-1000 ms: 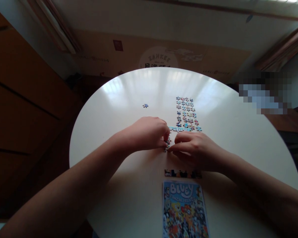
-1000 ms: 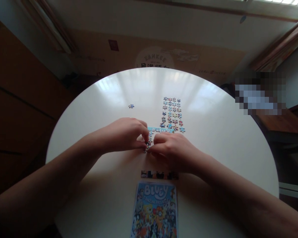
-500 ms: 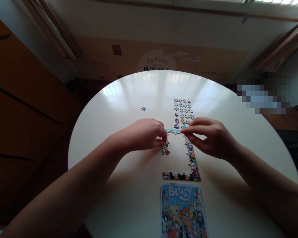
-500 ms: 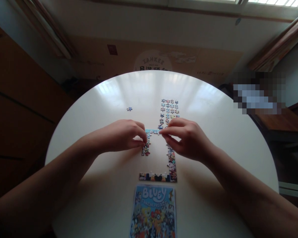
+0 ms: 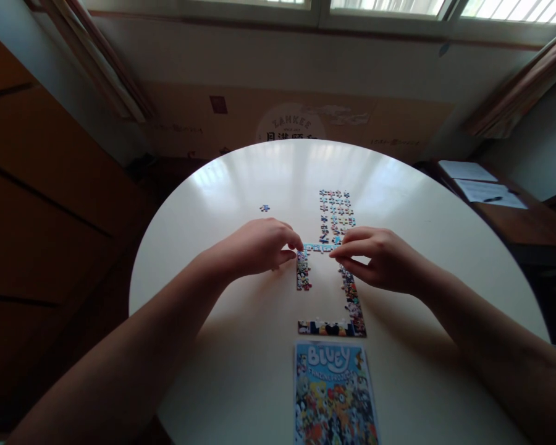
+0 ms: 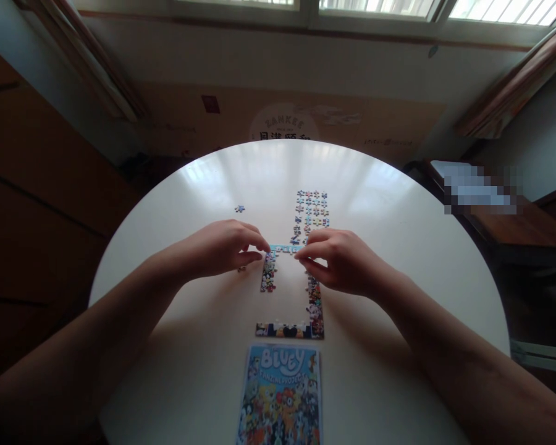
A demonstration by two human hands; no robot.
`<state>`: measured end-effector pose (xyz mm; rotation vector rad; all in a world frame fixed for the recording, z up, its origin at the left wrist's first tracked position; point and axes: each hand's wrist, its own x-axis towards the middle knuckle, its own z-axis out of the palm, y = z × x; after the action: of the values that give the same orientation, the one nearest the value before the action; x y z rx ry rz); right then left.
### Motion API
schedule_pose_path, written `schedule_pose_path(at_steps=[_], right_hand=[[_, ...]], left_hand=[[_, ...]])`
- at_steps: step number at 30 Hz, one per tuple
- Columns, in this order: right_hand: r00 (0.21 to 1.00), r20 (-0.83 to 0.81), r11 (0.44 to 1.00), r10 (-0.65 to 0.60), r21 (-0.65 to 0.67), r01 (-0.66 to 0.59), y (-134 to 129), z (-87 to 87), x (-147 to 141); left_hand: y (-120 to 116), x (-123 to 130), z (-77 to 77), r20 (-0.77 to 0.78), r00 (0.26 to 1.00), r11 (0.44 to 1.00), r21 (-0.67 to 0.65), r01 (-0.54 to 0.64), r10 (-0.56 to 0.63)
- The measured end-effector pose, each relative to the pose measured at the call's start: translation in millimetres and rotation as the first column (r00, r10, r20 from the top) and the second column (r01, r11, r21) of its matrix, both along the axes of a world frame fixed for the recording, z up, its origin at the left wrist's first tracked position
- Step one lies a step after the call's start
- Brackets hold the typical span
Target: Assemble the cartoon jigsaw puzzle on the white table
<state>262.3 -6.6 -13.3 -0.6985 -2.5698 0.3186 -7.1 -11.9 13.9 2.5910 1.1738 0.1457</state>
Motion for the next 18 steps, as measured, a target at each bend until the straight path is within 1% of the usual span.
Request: schedule_pose_path(at_steps=[5, 10, 15, 18], right_hand=[[0.996, 0.017, 0.996, 0.084, -0.015, -0.084, -3, -8.3, -9], [0.991, 0.073, 0.994, 0.111, -0.01, -0.111, -7, -10.7, -13], [0.994, 0.016, 0.994, 0.107, 0.016, -0.107, -5, -9.9, -11], [0.995, -0.042, 0.995, 0.087, 0.059, -0.085, -4, -9.6, -12]], left_hand=[[0, 1, 0.1, -0.004, 1.0, 1.0, 0.002, 0.001, -0.001], [0, 2, -2.9, 0.021, 1.0, 1.0, 0.019, 0.012, -0.012], [2, 4, -5.4, 0.04, 0.999, 0.999, 0.034, -0.012, 0.01], [2, 5, -5.0, 0.083, 0.996, 0.998, 0.051, -0.025, 0.021]])
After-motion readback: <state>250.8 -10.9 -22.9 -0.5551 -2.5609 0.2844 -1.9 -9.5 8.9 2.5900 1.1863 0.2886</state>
